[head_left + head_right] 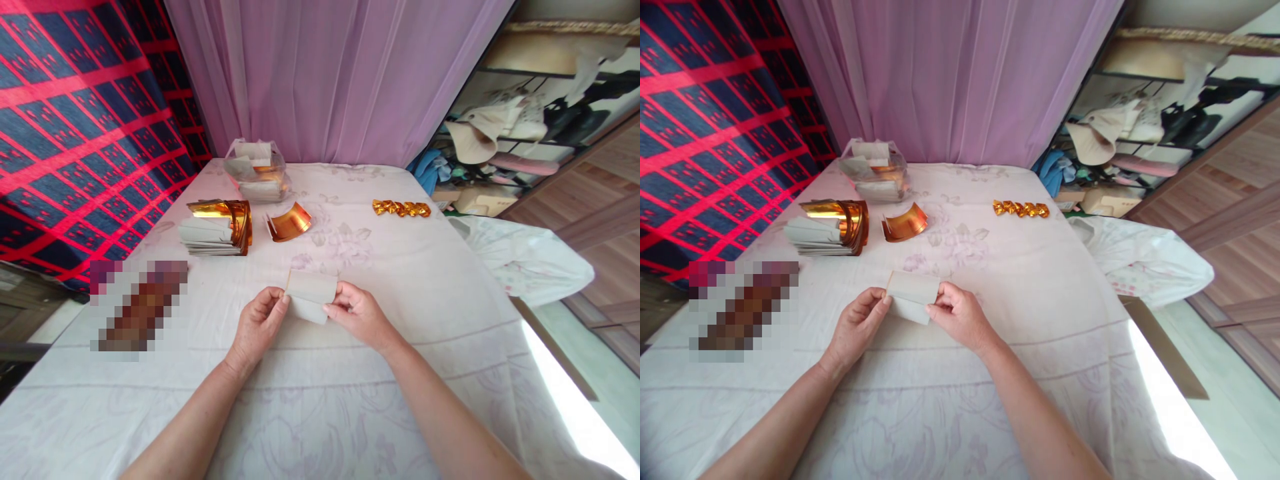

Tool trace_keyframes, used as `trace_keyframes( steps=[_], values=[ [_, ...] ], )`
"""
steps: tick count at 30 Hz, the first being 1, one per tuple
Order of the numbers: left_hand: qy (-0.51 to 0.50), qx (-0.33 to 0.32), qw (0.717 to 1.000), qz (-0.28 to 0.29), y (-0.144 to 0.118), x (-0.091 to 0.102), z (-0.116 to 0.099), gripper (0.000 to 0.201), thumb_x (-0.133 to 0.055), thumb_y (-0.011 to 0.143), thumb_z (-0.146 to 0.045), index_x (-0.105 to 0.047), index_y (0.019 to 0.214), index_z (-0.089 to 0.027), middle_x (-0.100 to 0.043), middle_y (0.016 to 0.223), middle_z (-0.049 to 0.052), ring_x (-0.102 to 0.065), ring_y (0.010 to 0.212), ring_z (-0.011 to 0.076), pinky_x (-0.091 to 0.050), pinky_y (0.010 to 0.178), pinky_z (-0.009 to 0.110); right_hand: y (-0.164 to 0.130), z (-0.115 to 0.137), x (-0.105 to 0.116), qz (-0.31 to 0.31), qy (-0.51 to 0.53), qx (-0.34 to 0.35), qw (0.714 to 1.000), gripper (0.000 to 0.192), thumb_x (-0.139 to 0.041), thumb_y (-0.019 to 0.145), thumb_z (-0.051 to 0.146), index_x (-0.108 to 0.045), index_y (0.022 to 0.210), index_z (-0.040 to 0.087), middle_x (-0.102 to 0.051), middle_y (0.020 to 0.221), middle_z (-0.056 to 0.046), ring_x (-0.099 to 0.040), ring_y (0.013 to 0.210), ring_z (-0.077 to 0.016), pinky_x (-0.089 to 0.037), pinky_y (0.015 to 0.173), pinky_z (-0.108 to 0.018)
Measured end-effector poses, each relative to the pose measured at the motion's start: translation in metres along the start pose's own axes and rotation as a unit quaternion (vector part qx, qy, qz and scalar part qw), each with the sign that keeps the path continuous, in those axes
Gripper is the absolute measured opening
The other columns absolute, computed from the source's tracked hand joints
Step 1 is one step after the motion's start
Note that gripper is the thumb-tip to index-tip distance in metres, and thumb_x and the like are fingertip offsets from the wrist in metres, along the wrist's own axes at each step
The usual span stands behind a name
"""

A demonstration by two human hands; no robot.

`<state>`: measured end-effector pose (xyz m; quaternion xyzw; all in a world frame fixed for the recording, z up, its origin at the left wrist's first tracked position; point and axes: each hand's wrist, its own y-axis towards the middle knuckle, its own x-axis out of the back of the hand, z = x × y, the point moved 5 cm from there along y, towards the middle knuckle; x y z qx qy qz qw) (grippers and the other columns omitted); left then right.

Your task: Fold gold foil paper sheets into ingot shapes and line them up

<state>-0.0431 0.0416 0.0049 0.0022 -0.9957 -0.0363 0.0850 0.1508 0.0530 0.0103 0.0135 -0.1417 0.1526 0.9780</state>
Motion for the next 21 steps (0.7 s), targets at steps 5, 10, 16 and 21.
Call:
trace_keyframes(
  steps=[5, 10, 16, 21],
  values=[
    [-0.025, 0.021, 0.999, -0.013, 0.002, 0.002, 0.003, 0.035, -0.061, 0.079, -0.055, -0.055, 0.081, -0.02, -0.05, 0.069, -0.003, -0.044, 0.061, 0.0106, -0.04, 0.059, 0.021, -0.001, -0.002, -0.01, 0.017, 0.043, -0.004, 0.999, 0.029, -0.064, 0.076, 0.028, -0.062, 0.104, 0.019, -0.075, 0.092, -0.005, -0.07, 0.083, -0.0188, -0.053, 0.073, -0.03],
    [-0.029, 0.024, 0.999, -0.016, 0.004, 0.004, 0.005, 0.034, -0.063, 0.078, -0.052, -0.057, 0.08, -0.02, -0.054, 0.069, -0.003, -0.046, 0.06, 0.0101, -0.04, 0.057, 0.021, 0.0, 0.0, -0.001, 0.003, 0.046, 0.03, 0.998, 0.037, -0.063, 0.08, 0.033, -0.055, 0.114, 0.02, -0.071, 0.105, -0.008, -0.067, 0.09, -0.0187, -0.053, 0.077, -0.032],
    [0.048, -0.023, 0.998, 0.015, 0.003, 0.007, 0.004, 0.026, -0.058, 0.084, -0.045, -0.059, 0.081, -0.02, -0.056, 0.065, -0.004, -0.049, 0.057, 0.0101, -0.039, 0.053, 0.02, -0.001, 0.01, 0.018, -0.06, -0.079, 0.1, 0.99, 0.037, -0.059, 0.087, 0.034, -0.055, 0.123, 0.025, -0.062, 0.125, -0.01, -0.059, 0.114, -0.0221, -0.049, 0.094, -0.039],
    [0.213, -0.155, 0.964, 0.044, -0.008, 0.004, -0.017, 0.015, -0.052, 0.091, -0.033, -0.062, 0.088, -0.022, -0.066, 0.072, -0.003, -0.059, 0.062, 0.0112, -0.044, 0.06, 0.022, -0.011, 0.043, 0.009, -0.077, -0.226, 0.233, 0.943, 0.035, -0.057, 0.089, 0.032, -0.059, 0.123, 0.026, -0.052, 0.139, -0.01, -0.046, 0.131, -0.026, -0.037, 0.109, -0.046]
  ],
)
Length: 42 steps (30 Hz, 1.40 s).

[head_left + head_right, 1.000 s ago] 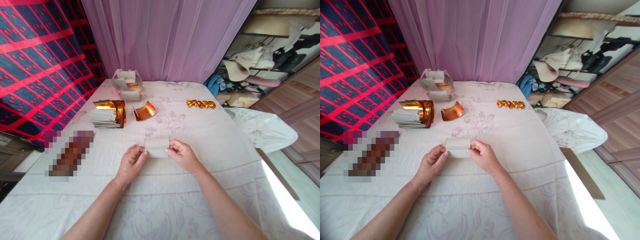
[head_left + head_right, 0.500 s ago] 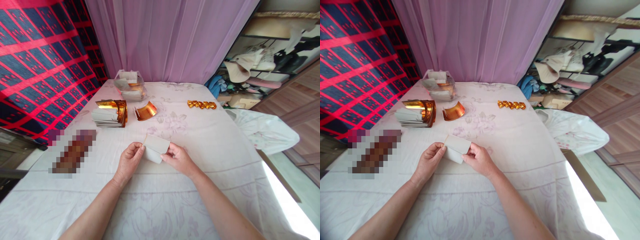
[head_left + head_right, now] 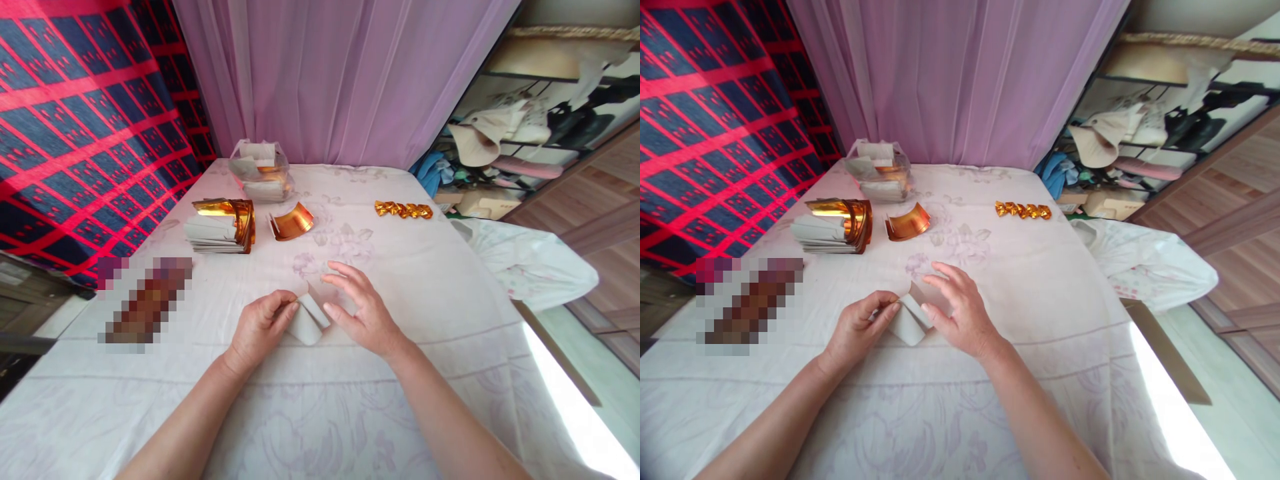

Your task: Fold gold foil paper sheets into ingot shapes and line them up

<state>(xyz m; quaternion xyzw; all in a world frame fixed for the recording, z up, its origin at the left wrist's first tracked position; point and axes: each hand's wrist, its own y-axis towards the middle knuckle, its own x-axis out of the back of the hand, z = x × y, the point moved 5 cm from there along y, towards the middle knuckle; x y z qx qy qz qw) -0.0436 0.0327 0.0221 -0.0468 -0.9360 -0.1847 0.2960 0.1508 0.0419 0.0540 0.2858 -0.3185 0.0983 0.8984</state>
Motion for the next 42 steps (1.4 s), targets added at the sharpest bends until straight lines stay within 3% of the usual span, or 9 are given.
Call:
trace_keyframes(
  steps=[4, 8, 14, 19, 28, 30, 33, 37, 42],
  values=[
    [0.064, -0.101, 0.993, -0.002, -0.006, -0.002, -0.021, 0.009, -0.051, 0.095, -0.03, -0.057, 0.098, -0.023, -0.07, 0.082, -0.002, -0.065, 0.07, 0.013, -0.047, 0.064, 0.024, 0.0, 0.017, -0.004, 0.019, -0.067, 0.061, 0.996, 0.03, -0.055, 0.09, 0.032, -0.063, 0.118, 0.025, -0.052, 0.139, -0.009, -0.043, 0.133, -0.0274, -0.037, 0.108, -0.049],
    [0.072, -0.134, 0.988, -0.01, -0.01, -0.005, -0.03, 0.009, -0.052, 0.096, -0.03, -0.051, 0.102, -0.023, -0.07, 0.085, -0.001, -0.067, 0.072, 0.0133, -0.049, 0.065, 0.025, -0.002, 0.018, -0.009, 0.035, -0.078, 0.06, 0.994, 0.012, -0.058, 0.089, 0.029, -0.067, 0.095, 0.024, -0.06, 0.13, -0.007, -0.045, 0.131, -0.0266, -0.039, 0.105, -0.047],
    [-0.018, -0.064, 0.998, 0.022, -0.01, -0.007, -0.028, 0.016, -0.056, 0.091, -0.026, -0.049, 0.106, -0.025, -0.069, 0.085, -0.003, -0.067, 0.075, 0.012, -0.05, 0.069, 0.024, -0.001, 0.019, -0.009, 0.039, -0.051, 0.055, 0.996, 0.006, -0.059, 0.084, 0.019, -0.062, 0.082, 0.024, -0.071, 0.104, -0.002, -0.055, 0.118, -0.0229, -0.038, 0.101, -0.043],
    [-0.083, -0.02, 0.996, 0.019, -0.009, -0.007, -0.024, 0.031, -0.059, 0.088, -0.023, -0.045, 0.114, -0.025, -0.069, 0.083, -0.004, -0.067, 0.077, 0.0118, -0.051, 0.075, 0.025, 0.001, 0.026, -0.004, 0.042, -0.05, 0.062, 0.996, 0.009, -0.057, 0.082, 0.017, -0.06, 0.076, 0.024, -0.072, 0.097, -0.001, -0.056, 0.116, -0.0234, -0.037, 0.099, -0.042],
    [-0.123, -0.028, 0.992, 0.024, -0.01, -0.007, -0.027, 0.038, -0.06, 0.088, -0.023, -0.044, 0.122, -0.025, -0.068, 0.087, -0.002, -0.066, 0.082, 0.0135, -0.05, 0.08, 0.028, 0.003, 0.039, -0.001, 0.045, -0.098, 0.083, 0.991, 0.02, -0.058, 0.086, 0.021, -0.062, 0.066, 0.022, -0.061, 0.058, 0.003, -0.059, 0.074, -0.0162, -0.036, 0.082, -0.035],
    [-0.171, -0.001, 0.985, 0.016, -0.008, -0.007, -0.023, 0.048, -0.063, 0.087, -0.029, -0.041, 0.129, -0.025, -0.066, 0.101, 0.004, -0.065, 0.087, 0.0153, -0.05, 0.081, 0.031, 0.004, 0.035, 0.001, 0.023, -0.078, 0.053, 0.995, 0.021, -0.056, 0.085, 0.019, -0.062, 0.065, 0.021, -0.06, 0.057, 0.003, -0.058, 0.069, -0.0146, -0.038, 0.08, -0.033],
    [-0.278, 0.082, 0.957, 0.021, -0.005, -0.012, -0.013, 0.064, -0.065, 0.084, -0.041, -0.033, 0.137, -0.024, -0.06, 0.117, 0.01, -0.064, 0.093, 0.0182, -0.052, 0.079, 0.031, 0.003, 0.02, 0.006, -0.041, 0.017, -0.06, 0.997, 0.016, -0.056, 0.086, 0.024, -0.064, 0.072, 0.021, -0.065, 0.065, 0.002, -0.06, 0.066, -0.0134, -0.042, 0.07, -0.027],
    [-0.37, 0.158, 0.914, 0.044, -0.004, -0.021, -0.007, 0.06, -0.069, 0.079, -0.05, -0.046, 0.125, -0.02, -0.065, 0.106, 0.008, -0.063, 0.094, 0.0194, -0.05, 0.076, 0.027, -0.001, -0.004, 0.004, -0.085, 0.135, -0.205, 0.966, 0.02, -0.055, 0.085, 0.037, -0.063, 0.077, 0.02, -0.062, 0.065, 0.001, -0.056, 0.059, -0.0125, -0.041, 0.054, -0.022],
    [-0.375, 0.228, 0.898, -0.024, -0.005, -0.021, 0.005, 0.043, -0.071, 0.076, -0.051, -0.056, 0.1, -0.019, -0.061, 0.072, -0.003, -0.056, 0.063, 0.0102, -0.043, 0.059, 0.02, -0.004, -0.018, -0.008, -0.043, 0.176, -0.276, 0.944, 0.022, -0.056, 0.078, 0.04, -0.06, 0.072, 0.02, -0.055, 0.058, 0.004, -0.048, 0.051, -0.0103, -0.036, 0.049, -0.021]
  ],
)
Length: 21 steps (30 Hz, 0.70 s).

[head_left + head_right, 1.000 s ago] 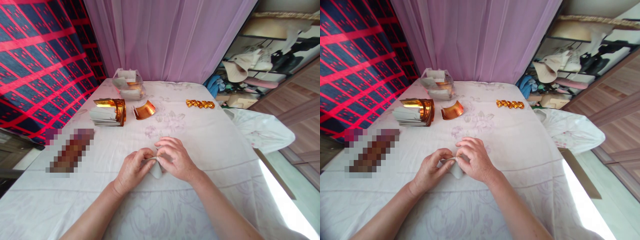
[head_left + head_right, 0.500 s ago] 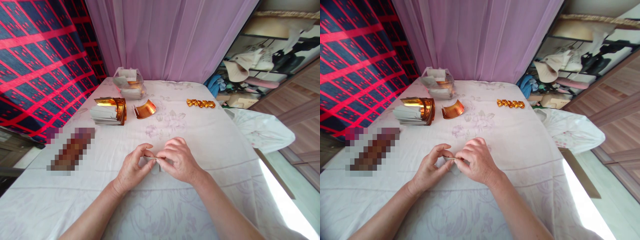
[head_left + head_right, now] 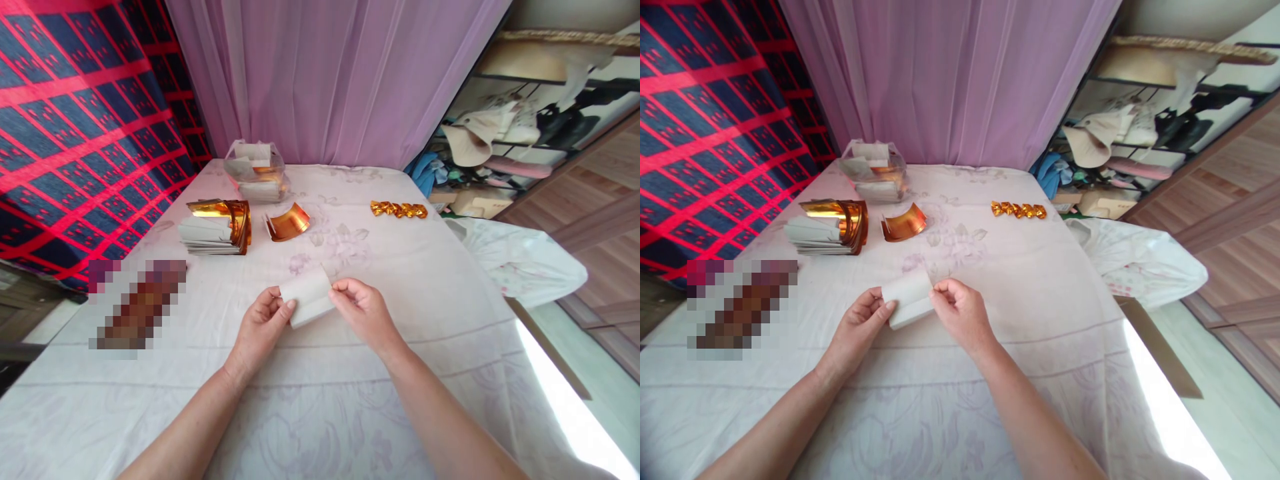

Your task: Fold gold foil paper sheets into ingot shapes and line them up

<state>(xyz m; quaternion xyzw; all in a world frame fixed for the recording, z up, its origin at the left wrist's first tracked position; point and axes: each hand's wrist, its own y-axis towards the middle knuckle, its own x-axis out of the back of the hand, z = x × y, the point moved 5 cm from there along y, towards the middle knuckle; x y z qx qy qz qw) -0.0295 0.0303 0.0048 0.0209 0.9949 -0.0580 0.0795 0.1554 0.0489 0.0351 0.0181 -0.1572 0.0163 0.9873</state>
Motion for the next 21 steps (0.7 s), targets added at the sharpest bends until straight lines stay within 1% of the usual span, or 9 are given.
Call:
trace_keyframes(
  steps=[1, 3, 7, 10, 13, 16, 18, 19, 21],
  values=[
    [0.009, -0.003, 1.0, -0.018, 0.001, 0.003, 0.001, 0.042, -0.071, 0.077, -0.051, -0.055, 0.099, -0.019, -0.058, 0.067, -0.006, -0.052, 0.058, 0.0087, -0.041, 0.056, 0.019, 0.0, -0.003, -0.003, 0.017, -0.004, -0.015, 1.0, 0.021, -0.056, 0.077, 0.04, -0.059, 0.07, 0.02, -0.054, 0.056, 0.004, -0.048, 0.05, -0.0102, -0.036, 0.048, -0.021],
    [0.048, -0.017, 0.998, -0.043, 0.003, 0.008, 0.002, 0.044, -0.069, 0.078, -0.048, -0.053, 0.108, -0.02, -0.053, 0.061, -0.009, -0.048, 0.052, 0.0075, -0.038, 0.052, 0.018, 0.0, -0.011, -0.007, 0.049, -0.015, -0.055, 0.997, 0.019, -0.056, 0.076, 0.038, -0.058, 0.069, 0.02, -0.054, 0.053, 0.005, -0.05, 0.049, -0.0107, -0.037, 0.048, -0.021],
    [0.176, -0.044, 0.982, -0.048, 0.004, 0.012, 0.006, 0.056, -0.061, 0.084, -0.043, -0.044, 0.133, -0.023, -0.054, 0.067, -0.009, -0.047, 0.045, 0.007, -0.037, 0.046, 0.019, -0.001, -0.025, -0.012, 0.085, -0.042, -0.115, 0.989, 0.013, -0.053, 0.077, 0.032, -0.059, 0.073, 0.021, -0.057, 0.05, 0.004, -0.057, 0.047, -0.0133, -0.04, 0.046, -0.021],
    [0.262, -0.05, 0.963, -0.038, 0.004, 0.013, 0.012, 0.061, -0.056, 0.088, -0.035, -0.034, 0.144, -0.026, -0.061, 0.087, -0.004, -0.05, 0.046, 0.0057, -0.042, 0.047, 0.021, 0.001, -0.026, -0.009, 0.086, -0.137, -0.079, 0.984, 0.014, -0.051, 0.079, 0.026, -0.061, 0.07, 0.021, -0.058, 0.049, 0.004, -0.057, 0.046, -0.0122, -0.036, 0.046, -0.02],
    [0.325, -0.073, 0.943, -0.02, 0.003, 0.012, 0.013, 0.065, -0.054, 0.088, -0.026, -0.028, 0.148, -0.028, -0.064, 0.111, 0.002, -0.052, 0.049, 0.0048, -0.047, 0.052, 0.022, 0.003, -0.022, -0.003, 0.053, -0.307, -0.013, 0.95, 0.015, -0.054, 0.079, 0.023, -0.065, 0.068, 0.023, -0.06, 0.05, 0.004, -0.054, 0.048, -0.0116, -0.031, 0.048, -0.022],
    [0.364, -0.108, 0.925, -0.016, 0.001, 0.01, 0.009, 0.059, -0.054, 0.087, -0.022, -0.036, 0.143, -0.028, -0.061, 0.125, 0.006, -0.051, 0.049, 0.004, -0.05, 0.055, 0.023, 0.004, -0.022, 0.001, 0.022, -0.42, 0.004, 0.907, 0.015, -0.057, 0.08, 0.023, -0.069, 0.071, 0.025, -0.065, 0.057, 0.002, -0.057, 0.053, -0.0142, -0.029, 0.05, -0.025],
    [0.389, -0.135, 0.911, -0.026, -0.002, 0.008, 0.004, 0.048, -0.054, 0.088, -0.022, -0.046, 0.135, -0.025, -0.06, 0.126, 0.007, -0.054, 0.051, 0.0045, -0.052, 0.057, 0.024, 0.005, -0.023, 0.002, 0.018, -0.452, -0.003, 0.892, 0.016, -0.057, 0.081, 0.023, -0.07, 0.072, 0.026, -0.067, 0.061, 0.0, -0.058, 0.056, -0.0157, -0.029, 0.051, -0.026],
    [0.405, -0.157, 0.9, -0.023, -0.004, 0.006, 0.001, 0.041, -0.053, 0.089, -0.022, -0.051, 0.13, -0.024, -0.06, 0.124, 0.007, -0.057, 0.055, 0.0061, -0.053, 0.06, 0.025, 0.005, -0.023, 0.002, 0.02, -0.46, -0.006, 0.888, 0.016, -0.057, 0.081, 0.024, -0.07, 0.072, 0.026, -0.067, 0.061, 0.0, -0.058, 0.056, -0.016, -0.028, 0.052, -0.026],
    [0.445, -0.224, 0.867, 0.007, -0.008, -0.002, -0.005, 0.029, -0.051, 0.092, -0.023, -0.059, 0.119, -0.022, -0.062, 0.118, 0.008, -0.066, 0.074, 0.0131, -0.056, 0.071, 0.03, 0.005, -0.023, 0.002, 0.03, -0.467, -0.011, 0.883, 0.016, -0.057, 0.082, 0.025, -0.071, 0.072, 0.026, -0.067, 0.061, 0.0, -0.058, 0.057, -0.0161, -0.028, 0.052, -0.027]
  ],
)
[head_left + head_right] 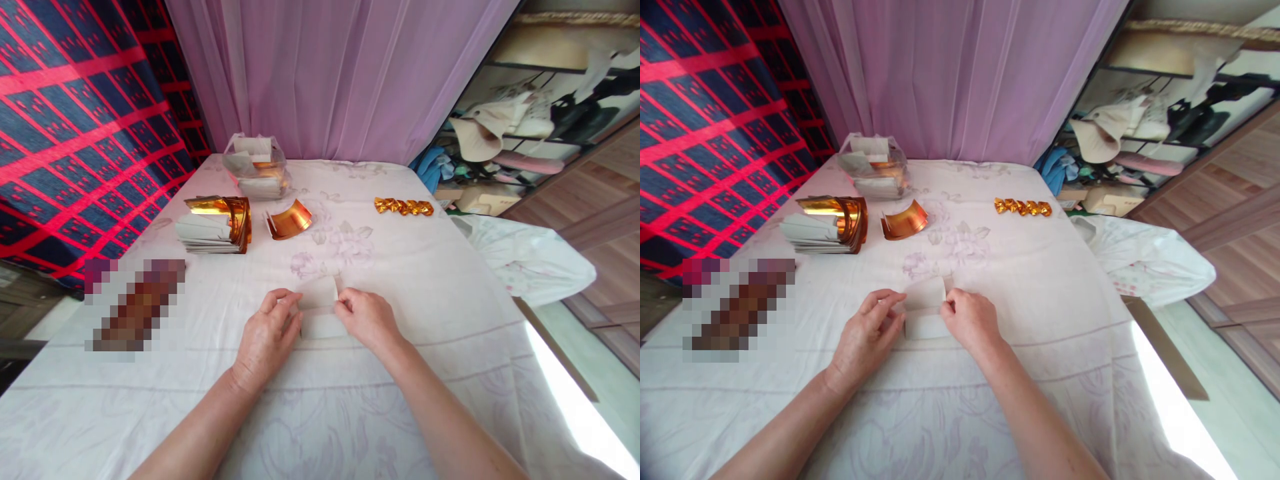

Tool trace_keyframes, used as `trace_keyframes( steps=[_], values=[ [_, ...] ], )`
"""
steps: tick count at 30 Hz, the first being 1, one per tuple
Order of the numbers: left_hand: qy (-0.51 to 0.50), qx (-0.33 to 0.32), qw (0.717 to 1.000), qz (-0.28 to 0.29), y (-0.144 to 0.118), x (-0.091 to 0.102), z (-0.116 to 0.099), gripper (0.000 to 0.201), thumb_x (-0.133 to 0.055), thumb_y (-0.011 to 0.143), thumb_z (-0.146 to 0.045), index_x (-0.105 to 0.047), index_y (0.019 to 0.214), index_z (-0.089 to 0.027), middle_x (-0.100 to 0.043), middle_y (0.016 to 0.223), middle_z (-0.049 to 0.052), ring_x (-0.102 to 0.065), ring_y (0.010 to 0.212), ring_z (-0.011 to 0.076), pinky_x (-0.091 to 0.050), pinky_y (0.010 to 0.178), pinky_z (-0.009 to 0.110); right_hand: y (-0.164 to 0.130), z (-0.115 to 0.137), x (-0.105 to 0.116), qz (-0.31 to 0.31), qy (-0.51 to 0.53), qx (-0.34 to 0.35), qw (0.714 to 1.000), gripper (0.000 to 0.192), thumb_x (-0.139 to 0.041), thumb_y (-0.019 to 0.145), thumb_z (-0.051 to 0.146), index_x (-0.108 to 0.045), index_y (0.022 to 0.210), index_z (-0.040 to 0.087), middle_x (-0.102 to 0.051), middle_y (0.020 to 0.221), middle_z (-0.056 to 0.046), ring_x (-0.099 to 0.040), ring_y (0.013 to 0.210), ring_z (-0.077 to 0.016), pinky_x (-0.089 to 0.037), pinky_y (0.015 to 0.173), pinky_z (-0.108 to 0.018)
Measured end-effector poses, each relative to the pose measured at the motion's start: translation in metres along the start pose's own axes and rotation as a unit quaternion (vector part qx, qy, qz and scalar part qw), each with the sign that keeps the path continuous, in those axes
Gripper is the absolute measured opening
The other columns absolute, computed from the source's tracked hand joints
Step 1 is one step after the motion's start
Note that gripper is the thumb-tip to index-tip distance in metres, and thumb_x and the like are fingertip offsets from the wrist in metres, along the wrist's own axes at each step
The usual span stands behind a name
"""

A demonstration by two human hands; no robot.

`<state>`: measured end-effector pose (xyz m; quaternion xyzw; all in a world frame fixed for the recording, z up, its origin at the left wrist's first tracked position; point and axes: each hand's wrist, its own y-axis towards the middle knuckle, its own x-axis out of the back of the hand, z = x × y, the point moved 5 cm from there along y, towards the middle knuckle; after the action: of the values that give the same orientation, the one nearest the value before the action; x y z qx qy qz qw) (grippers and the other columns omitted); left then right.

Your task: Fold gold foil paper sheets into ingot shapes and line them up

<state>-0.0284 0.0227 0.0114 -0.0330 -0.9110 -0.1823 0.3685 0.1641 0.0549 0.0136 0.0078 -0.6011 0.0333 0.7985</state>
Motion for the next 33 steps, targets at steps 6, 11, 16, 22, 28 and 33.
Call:
trace_keyframes(
  steps=[6, 11, 16, 22, 28, 33],
  values=[
    [0.131, -0.162, 0.971, 0.116, -0.006, -0.016, -0.019, 0.037, -0.057, 0.092, -0.037, -0.061, 0.123, -0.019, -0.063, 0.129, 0.011, -0.052, 0.126, 0.0315, -0.034, 0.11, 0.057, 0.0, -0.001, 0.002, 0.031, 0.002, 0.005, 1.0, 0.013, -0.059, 0.081, 0.024, -0.069, 0.073, 0.025, -0.069, 0.065, 0.001, -0.059, 0.058, -0.0148, -0.028, 0.053, -0.026],
    [0.159, -0.136, 0.964, 0.162, -0.009, -0.024, -0.014, 0.045, -0.058, 0.091, -0.043, -0.058, 0.128, -0.019, -0.057, 0.138, 0.011, -0.046, 0.133, 0.0315, -0.024, 0.115, 0.058, 0.001, -0.004, 0.005, -0.006, 0.011, 0.01, 1.0, 0.01, -0.06, 0.081, 0.026, -0.066, 0.074, 0.025, -0.065, 0.057, 0.003, -0.057, 0.053, -0.0143, -0.028, 0.051, -0.026],
    [0.159, -0.135, 0.965, 0.161, -0.01, -0.025, -0.013, 0.043, -0.058, 0.091, -0.041, -0.057, 0.127, -0.019, -0.056, 0.139, 0.012, -0.046, 0.132, 0.0318, -0.024, 0.115, 0.059, -0.002, 0.004, 0.006, -0.097, 0.1, 0.109, 0.984, 0.018, -0.052, 0.087, 0.02, -0.067, 0.096, 0.024, -0.071, 0.084, 0.0, -0.063, 0.066, -0.0127, -0.041, 0.063, -0.024],
    [0.146, -0.134, 0.97, 0.142, -0.01, -0.025, -0.013, 0.042, -0.057, 0.091, -0.042, -0.057, 0.127, -0.02, -0.056, 0.139, 0.012, -0.046, 0.132, 0.0307, -0.02, 0.116, 0.059, -0.002, 0.01, -0.012, -0.065, 0.08, 0.187, 0.977, 0.02, -0.052, 0.09, 0.016, -0.069, 0.096, 0.024, -0.068, 0.092, -0.002, -0.064, 0.081, -0.0141, -0.044, 0.072, -0.025],
    [0.151, -0.135, 0.968, 0.149, -0.01, -0.025, -0.014, 0.042, -0.058, 0.091, -0.041, -0.057, 0.126, -0.018, -0.057, 0.139, 0.013, -0.047, 0.131, 0.0323, -0.022, 0.113, 0.061, -0.001, 0.009, -0.013, -0.051, 0.077, 0.179, 0.979, 0.018, -0.053, 0.089, 0.015, -0.069, 0.095, 0.023, -0.067, 0.091, -0.002, -0.064, 0.082, -0.015, -0.044, 0.073, -0.026],
    [0.135, -0.129, 0.971, 0.149, -0.008, -0.023, -0.013, 0.04, -0.058, 0.09, -0.04, -0.057, 0.126, -0.021, -0.057, 0.138, 0.011, -0.047, 0.131, 0.03, -0.022, 0.115, 0.058, 0.002, 0.003, -0.015, -0.064, 0.123, 0.187, 0.973, 0.018, -0.054, 0.086, 0.014, -0.069, 0.093, 0.022, -0.067, 0.088, -0.002, -0.064, 0.079, -0.0141, -0.045, 0.071, -0.025]
  ],
)
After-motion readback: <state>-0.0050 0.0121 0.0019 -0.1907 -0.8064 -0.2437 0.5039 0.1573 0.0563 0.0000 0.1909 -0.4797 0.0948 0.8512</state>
